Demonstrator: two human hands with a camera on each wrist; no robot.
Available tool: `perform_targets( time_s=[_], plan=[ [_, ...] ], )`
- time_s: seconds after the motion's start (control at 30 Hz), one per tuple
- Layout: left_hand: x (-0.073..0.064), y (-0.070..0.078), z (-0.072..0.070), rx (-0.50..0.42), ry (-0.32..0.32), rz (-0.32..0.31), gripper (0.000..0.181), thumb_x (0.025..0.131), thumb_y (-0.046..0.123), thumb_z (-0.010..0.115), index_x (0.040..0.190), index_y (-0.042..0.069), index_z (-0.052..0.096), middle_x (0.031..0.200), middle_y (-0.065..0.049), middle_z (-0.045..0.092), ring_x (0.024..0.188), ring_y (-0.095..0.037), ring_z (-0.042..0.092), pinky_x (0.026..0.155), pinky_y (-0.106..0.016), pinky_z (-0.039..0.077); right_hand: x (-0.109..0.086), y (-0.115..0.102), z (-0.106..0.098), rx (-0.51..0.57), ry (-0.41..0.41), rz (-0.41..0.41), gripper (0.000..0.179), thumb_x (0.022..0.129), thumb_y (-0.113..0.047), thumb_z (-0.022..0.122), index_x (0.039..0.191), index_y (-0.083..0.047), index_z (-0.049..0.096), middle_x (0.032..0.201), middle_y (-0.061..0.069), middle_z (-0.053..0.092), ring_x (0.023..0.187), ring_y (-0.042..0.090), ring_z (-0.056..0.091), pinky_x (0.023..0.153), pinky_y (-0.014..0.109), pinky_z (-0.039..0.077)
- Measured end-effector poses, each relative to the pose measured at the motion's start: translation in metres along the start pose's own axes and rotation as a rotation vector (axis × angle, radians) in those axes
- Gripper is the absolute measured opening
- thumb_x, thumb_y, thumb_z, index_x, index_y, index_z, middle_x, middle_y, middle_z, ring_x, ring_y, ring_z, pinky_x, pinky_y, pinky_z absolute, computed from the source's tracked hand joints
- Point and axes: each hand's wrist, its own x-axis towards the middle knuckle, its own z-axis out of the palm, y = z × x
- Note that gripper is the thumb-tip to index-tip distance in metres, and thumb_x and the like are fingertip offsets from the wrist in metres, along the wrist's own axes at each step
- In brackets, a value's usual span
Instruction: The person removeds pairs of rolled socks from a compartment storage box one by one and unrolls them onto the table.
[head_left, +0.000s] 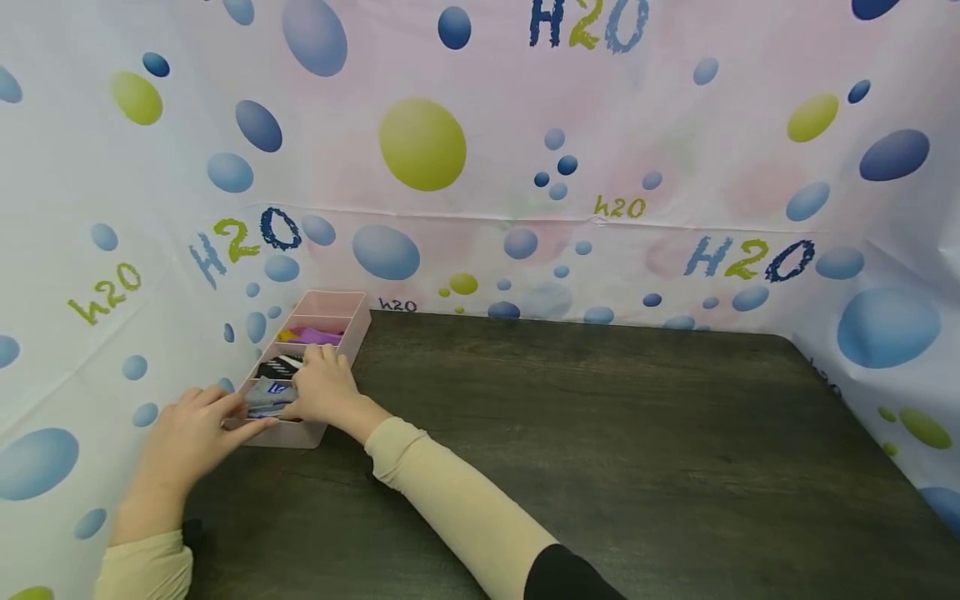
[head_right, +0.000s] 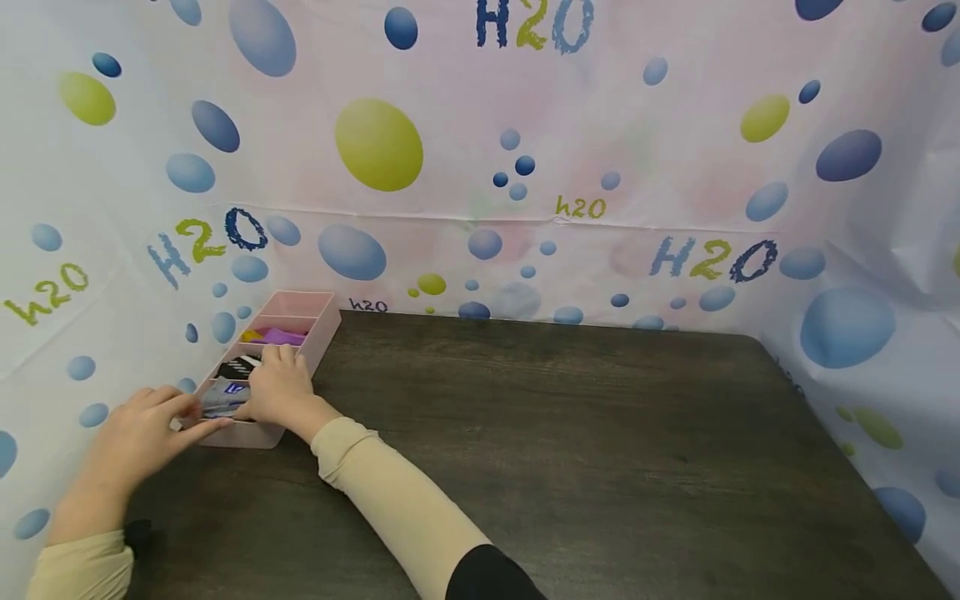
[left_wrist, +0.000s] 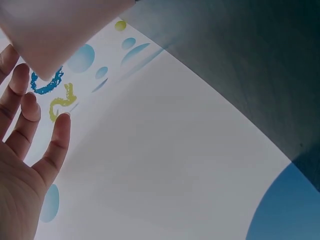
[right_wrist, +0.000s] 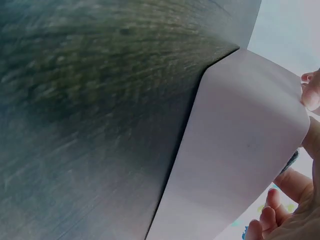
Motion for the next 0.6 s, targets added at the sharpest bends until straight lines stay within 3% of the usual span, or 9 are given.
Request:
perform_targets(
  time_s=[0.4, 0.47, 0.6],
  plan=[
    [0.000, -0.001, 0.002, -0.003, 0.041, 0.023, 0.037, 0.062, 0.045, 0.084, 0.059, 0.018, 0.060, 0.060, 0.002, 0.055, 0.063, -0.027, 0.053, 0.050, -0.043, 0.040, -0.008, 0.015, -0.020, -0.011, 0.096, -0.056, 0.035, 0.083, -0.063, 0.064, 0.098, -0.033, 0.072, 0.097, -0.009, 0.038, 0.094, 0.009, 0.031, 0.076, 0.022, 0.027],
    [0.000, -0.002, 0.004, -0.003, 0.048, 0.035, 0.043, 0.068, 0.054, 0.079, 0.058, 0.017, 0.058, 0.059, 0.002, 0.053, 0.063, -0.027, 0.053, 0.049, -0.042, 0.039, -0.010, 0.019, -0.024, -0.001, 0.118, -0.060, 0.033, 0.084, -0.062, 0.065, 0.097, -0.032, 0.072, 0.098, -0.009, 0.038, 0.094, 0.009, 0.032, 0.075, 0.022, 0.027],
    [0.000, -0.004, 0.005, -0.007, 0.074, 0.055, 0.062, 0.080, 0.074, 0.055, 0.058, 0.015, 0.057, 0.059, 0.001, 0.051, 0.062, -0.028, 0.052, 0.049, -0.041, 0.038, -0.014, 0.030, -0.030, 0.011, 0.173, -0.064, 0.029, 0.083, -0.059, 0.067, 0.090, -0.031, 0.070, 0.099, -0.008, 0.040, 0.096, 0.010, 0.033, 0.076, 0.022, 0.028]
  ],
)
